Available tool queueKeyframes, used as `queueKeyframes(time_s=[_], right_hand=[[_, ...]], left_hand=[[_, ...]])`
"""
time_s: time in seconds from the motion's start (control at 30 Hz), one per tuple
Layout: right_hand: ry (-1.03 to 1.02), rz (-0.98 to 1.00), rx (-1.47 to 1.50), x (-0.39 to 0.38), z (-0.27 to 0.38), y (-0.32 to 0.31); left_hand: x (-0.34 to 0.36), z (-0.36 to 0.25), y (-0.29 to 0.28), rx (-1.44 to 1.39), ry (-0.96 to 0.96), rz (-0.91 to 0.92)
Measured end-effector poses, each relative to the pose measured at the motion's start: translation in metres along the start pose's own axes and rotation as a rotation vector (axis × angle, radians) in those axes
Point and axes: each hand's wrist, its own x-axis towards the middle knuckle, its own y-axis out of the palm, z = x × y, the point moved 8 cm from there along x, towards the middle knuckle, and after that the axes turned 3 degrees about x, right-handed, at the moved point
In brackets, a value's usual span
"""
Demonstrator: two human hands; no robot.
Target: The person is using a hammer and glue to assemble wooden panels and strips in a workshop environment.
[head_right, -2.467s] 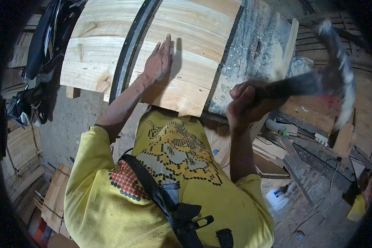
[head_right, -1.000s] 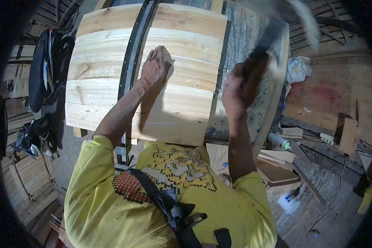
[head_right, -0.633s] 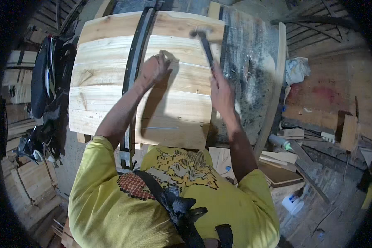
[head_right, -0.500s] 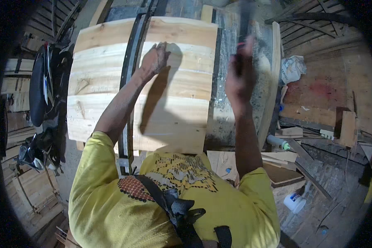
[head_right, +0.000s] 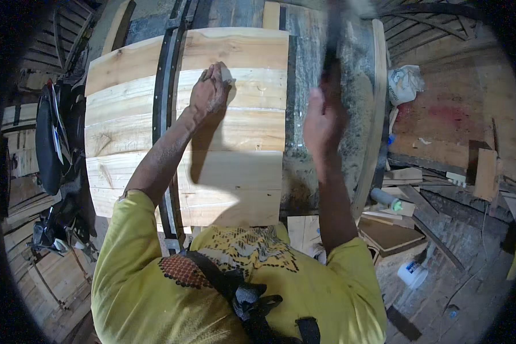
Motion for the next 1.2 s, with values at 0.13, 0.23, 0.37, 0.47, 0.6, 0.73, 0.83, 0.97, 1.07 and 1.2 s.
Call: queueKeyframes(time_s=[0.13, 0.23, 0.37, 0.47, 0.6, 0.73, 0.83, 0.97, 1.07, 1.2], right_hand=[[0.108, -0.213, 0.454, -0.027, -0.037, 0.002], [-0.113, 0.321, -0.266, -0.05, -0.03, 0.061], [0.147, 0.583, -0.21, -0.087, -0.043, 0.064], [0.265, 0.502, -0.082, -0.123, -0.042, 0.047], [0.009, 0.558, -0.125, -0.179, -0.006, 0.048], [0.297, 0.618, -0.254, -0.242, -0.001, 0.026], [0.243, 0.581, -0.222, -0.27, 0.002, 0.016], [0.321, 0.653, -0.308, -0.316, -0.002, 0.002], [0.126, 0.559, -0.267, -0.347, -0.012, -0.01], [-0.018, 0.539, -0.268, -0.382, 0.011, -0.013]], left_hand=[[0.012, 0.0, -0.008, -0.32, -0.221, 0.091], [0.01, -0.005, -0.002, -0.421, -0.29, 0.108], [0.002, 0.0, 0.002, -0.272, -0.193, 0.079], [0.023, -0.014, 0.015, -0.319, -0.219, 0.251], [0.01, 0.031, 0.037, -0.371, -0.238, 0.24], [-0.054, -0.018, -0.07, -0.675, -0.174, 0.14], [-0.147, 0.015, -0.106, -0.932, -0.489, -0.025], [-0.303, 0.072, -0.164, -1.235, -0.916, -0.252], [-0.422, 0.098, -0.214, -1.169, -1.033, -0.468], [-0.607, 0.097, -0.242, -1.023, -1.422, -0.684]])
